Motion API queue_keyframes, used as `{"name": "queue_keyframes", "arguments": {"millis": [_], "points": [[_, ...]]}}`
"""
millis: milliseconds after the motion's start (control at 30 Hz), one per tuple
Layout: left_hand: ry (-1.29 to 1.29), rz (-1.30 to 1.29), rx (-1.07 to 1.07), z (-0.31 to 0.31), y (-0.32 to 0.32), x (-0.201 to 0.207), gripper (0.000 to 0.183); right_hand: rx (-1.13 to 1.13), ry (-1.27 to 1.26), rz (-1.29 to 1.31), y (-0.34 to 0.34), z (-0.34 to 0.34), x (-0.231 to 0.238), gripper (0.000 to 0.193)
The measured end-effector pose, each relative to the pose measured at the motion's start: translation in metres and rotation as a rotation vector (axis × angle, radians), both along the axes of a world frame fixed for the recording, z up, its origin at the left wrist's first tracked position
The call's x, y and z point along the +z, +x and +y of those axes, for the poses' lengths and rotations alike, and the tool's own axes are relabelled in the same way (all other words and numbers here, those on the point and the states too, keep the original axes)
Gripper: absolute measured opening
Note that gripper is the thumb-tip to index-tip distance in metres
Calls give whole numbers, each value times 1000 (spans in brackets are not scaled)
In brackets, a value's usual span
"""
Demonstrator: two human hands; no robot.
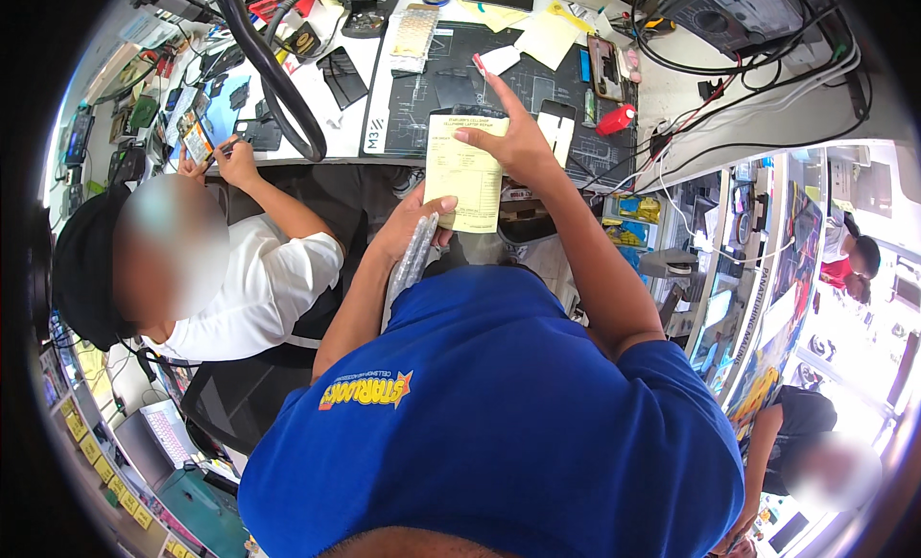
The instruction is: The person retrieves a phone and adhesive from the counter, then applies glue to the phone's edge and presses the frame together. The person handles the phone and adhesive tube throughout the process.
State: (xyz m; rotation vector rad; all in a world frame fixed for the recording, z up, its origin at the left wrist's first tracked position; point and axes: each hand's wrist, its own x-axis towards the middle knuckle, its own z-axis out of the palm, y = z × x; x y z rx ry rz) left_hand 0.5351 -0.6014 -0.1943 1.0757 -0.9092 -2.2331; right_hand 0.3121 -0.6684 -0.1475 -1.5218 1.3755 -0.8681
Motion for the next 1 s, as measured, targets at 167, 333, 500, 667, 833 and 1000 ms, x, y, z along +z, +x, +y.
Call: {"name": "queue_keyframes", "arguments": {"millis": [167,333,500,667,833,1000], "points": [[0,41,-28,1,-9,10,60,-43,6,22,-12,7,-7,86],[-127,36,53,9,-26,9,63,-85,-19,6,-12,10,-4,69],[-65,60,9,7,-25,16,68,-77,41,-16,-10,5,11,57],[-190,14,108,10,-33,17,64,-136,10,-35,-7,7,11,40],[-228,10,102,11,-34,12,66,-238,-230,137,4,14,6,31],[-236,26,86,8,-33,17,67,-268,-328,149,11,19,11,36]]}}
